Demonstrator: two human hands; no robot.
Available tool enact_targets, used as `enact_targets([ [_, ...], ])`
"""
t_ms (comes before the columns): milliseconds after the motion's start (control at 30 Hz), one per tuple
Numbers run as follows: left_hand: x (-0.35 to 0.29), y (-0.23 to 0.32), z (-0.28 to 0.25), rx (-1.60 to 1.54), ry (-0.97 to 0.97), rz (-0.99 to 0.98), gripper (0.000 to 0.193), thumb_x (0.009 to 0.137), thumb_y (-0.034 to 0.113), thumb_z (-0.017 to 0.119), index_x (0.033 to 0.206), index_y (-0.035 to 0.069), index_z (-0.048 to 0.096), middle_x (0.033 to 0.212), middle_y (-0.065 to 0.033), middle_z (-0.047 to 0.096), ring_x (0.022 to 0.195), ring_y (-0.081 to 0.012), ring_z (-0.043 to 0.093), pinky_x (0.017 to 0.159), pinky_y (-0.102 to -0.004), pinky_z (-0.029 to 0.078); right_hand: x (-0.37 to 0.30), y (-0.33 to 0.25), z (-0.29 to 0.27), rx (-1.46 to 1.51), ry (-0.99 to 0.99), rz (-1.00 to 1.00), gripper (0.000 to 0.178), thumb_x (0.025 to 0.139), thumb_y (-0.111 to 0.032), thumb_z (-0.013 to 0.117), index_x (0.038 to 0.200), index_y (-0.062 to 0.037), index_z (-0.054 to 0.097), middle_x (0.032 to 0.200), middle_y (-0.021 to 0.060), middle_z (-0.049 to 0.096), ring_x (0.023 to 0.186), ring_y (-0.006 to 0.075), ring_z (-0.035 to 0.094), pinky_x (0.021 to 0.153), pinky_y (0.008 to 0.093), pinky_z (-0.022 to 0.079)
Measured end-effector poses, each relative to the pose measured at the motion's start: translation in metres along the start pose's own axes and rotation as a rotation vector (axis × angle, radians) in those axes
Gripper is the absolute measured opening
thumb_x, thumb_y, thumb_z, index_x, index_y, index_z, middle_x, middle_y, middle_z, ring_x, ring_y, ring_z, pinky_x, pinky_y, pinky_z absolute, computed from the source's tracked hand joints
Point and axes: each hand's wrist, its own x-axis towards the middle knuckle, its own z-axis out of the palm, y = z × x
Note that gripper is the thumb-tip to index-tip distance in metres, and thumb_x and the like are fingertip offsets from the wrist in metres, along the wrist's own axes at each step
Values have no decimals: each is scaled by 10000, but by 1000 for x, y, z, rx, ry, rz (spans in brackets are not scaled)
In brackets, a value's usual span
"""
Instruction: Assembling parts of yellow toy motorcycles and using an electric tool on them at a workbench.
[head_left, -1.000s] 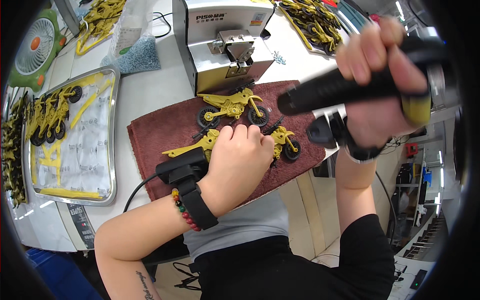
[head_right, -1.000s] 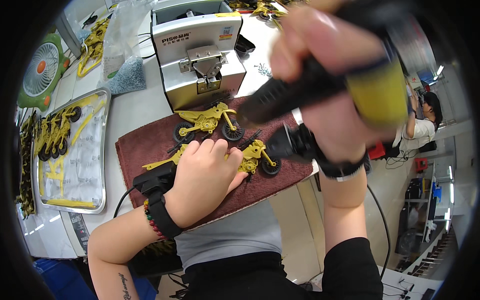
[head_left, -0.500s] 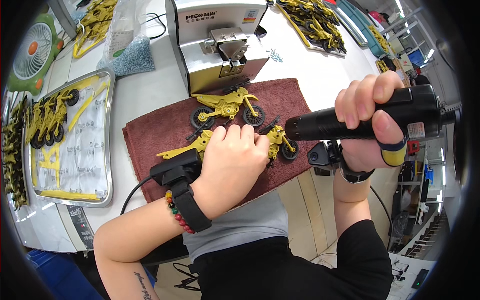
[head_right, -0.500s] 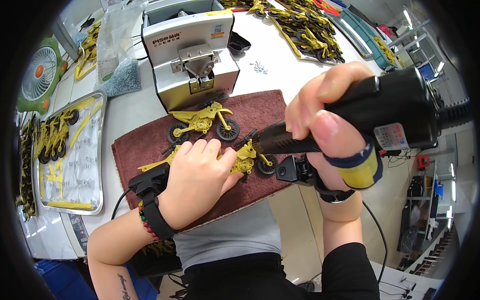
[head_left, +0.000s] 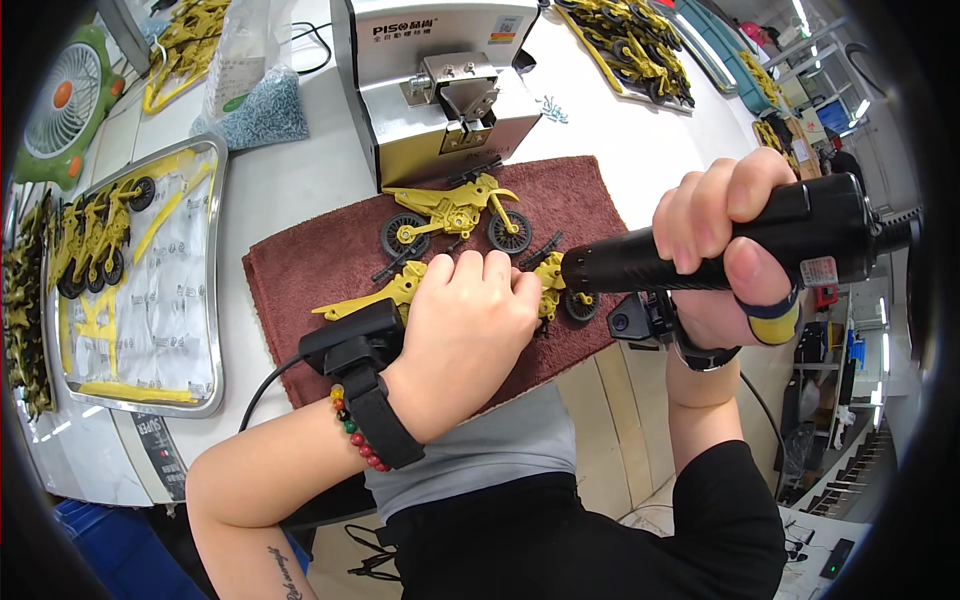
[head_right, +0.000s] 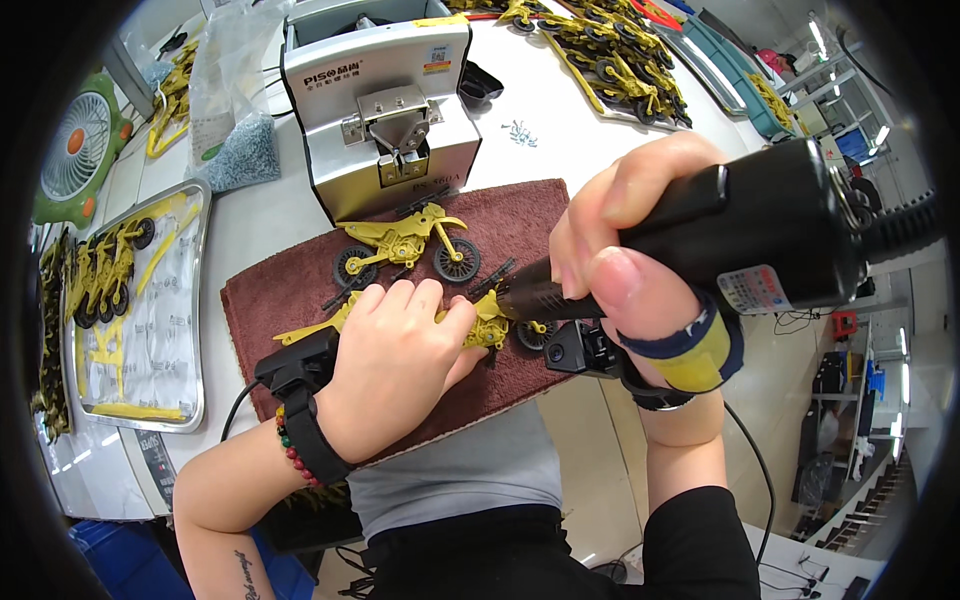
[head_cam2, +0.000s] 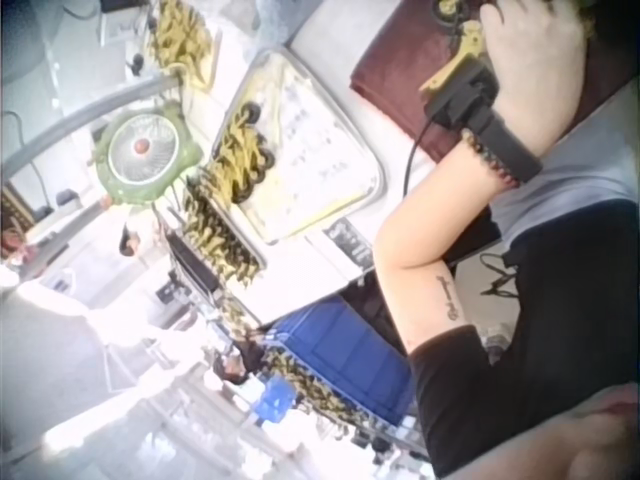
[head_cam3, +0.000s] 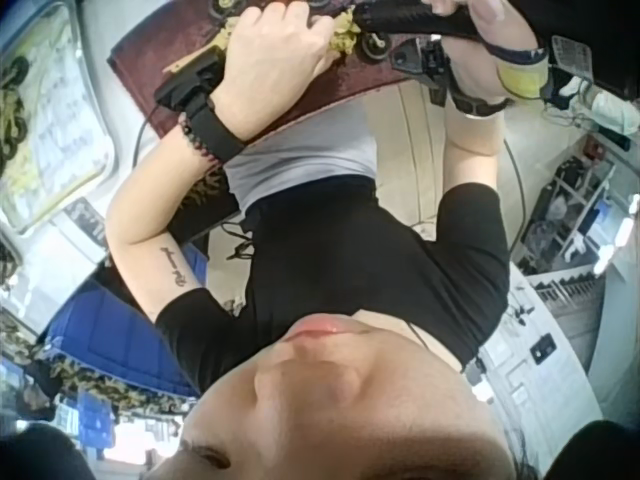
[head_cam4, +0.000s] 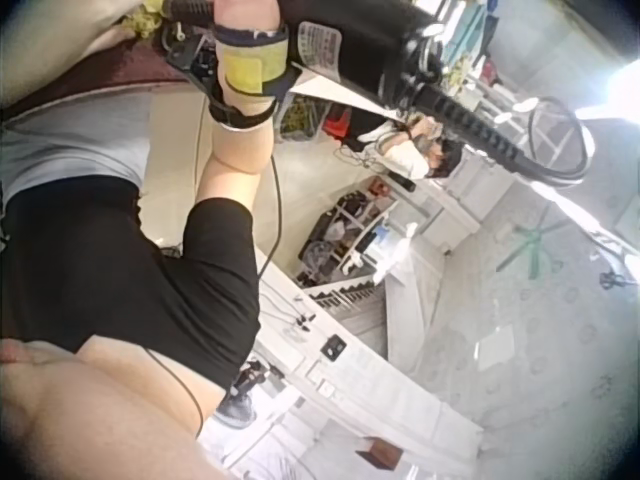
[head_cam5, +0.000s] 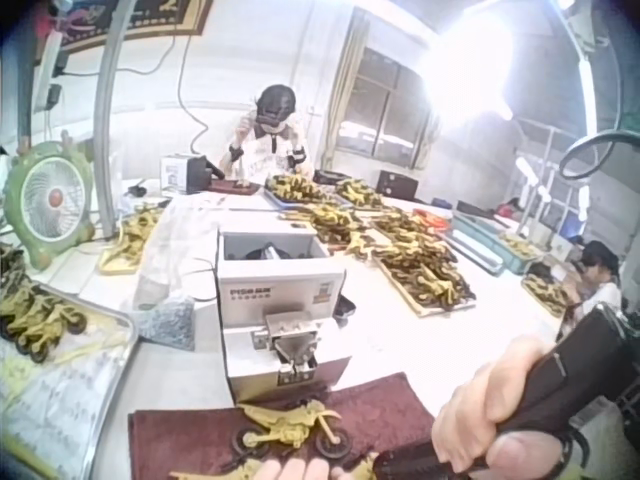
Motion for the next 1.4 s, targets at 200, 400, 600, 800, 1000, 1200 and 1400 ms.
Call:
enact_targets([
  [200, -2, -1, 2, 2, -7, 0, 300, 646, 286, 727, 802, 90, 562, 733, -35, 489, 709, -184, 505, 631, -306, 362, 1, -1, 10, -73, -5, 52, 272, 737, -110, 635, 893, -55, 420, 708, 49, 467, 574, 136, 448, 554, 281, 389],
  [400, 2, 2, -5, -36, -10, 20, 291, 677, 318, 706, 804, 95, 568, 744, -36, 500, 727, -185, 515, 634, -305, 367, 64, -30, -15, 297, -178, -218, 173, 787, -152, 507, 876, -18, 443, 731, 35, 387, 632, 130, 399, 650, 295, 343],
  [600, 1, -1, -1, -32, -32, 1, 284, 703, 335, 686, 808, 98, 570, 764, -34, 511, 739, -177, 521, 643, -307, 373, 129, 29, 29, 113, 73, -400, 206, 830, -193, 550, 760, 0, 571, 648, 67, 535, 515, 151, 534, 495, 254, 441],
  [800, -1, 0, 1, -18, 15, 26, 289, 708, 347, 680, 814, 100, 573, 772, -37, 515, 744, -177, 523, 651, -312, 378, 117, 20, 45, 14, 51, -294, 122, 745, -96, 633, 748, 21, 598, 599, 76, 556, 472, 141, 528, 445, 244, 420],
  [1000, -1, -1, 0, -68, 14, 8, 287, 695, 324, 692, 814, 98, 563, 756, -42, 500, 726, -186, 508, 638, -313, 371, 72, -1, -2, 127, -267, -74, 126, 804, -132, 491, 897, -51, 465, 784, 33, 435, 668, 138, 430, 659, 292, 341],
  [1200, 0, 0, -3, -74, 20, 17, 290, 679, 302, 704, 812, 96, 548, 759, -49, 491, 737, -196, 500, 631, -316, 357, -7, -40, -18, 0, -16, -73, 262, 732, -127, 586, 893, -74, 386, 735, 30, 440, 609, 124, 445, 598, 270, 366],
  [1400, 0, -1, -6, -88, -1, 15, 286, 692, 299, 696, 826, 97, 545, 761, -49, 489, 736, -196, 499, 633, -315, 357, -31, -32, -27, -13, 27, -72, 252, 737, -119, 582, 895, -75, 390, 732, 38, 455, 593, 126, 455, 582, 268, 376],
])
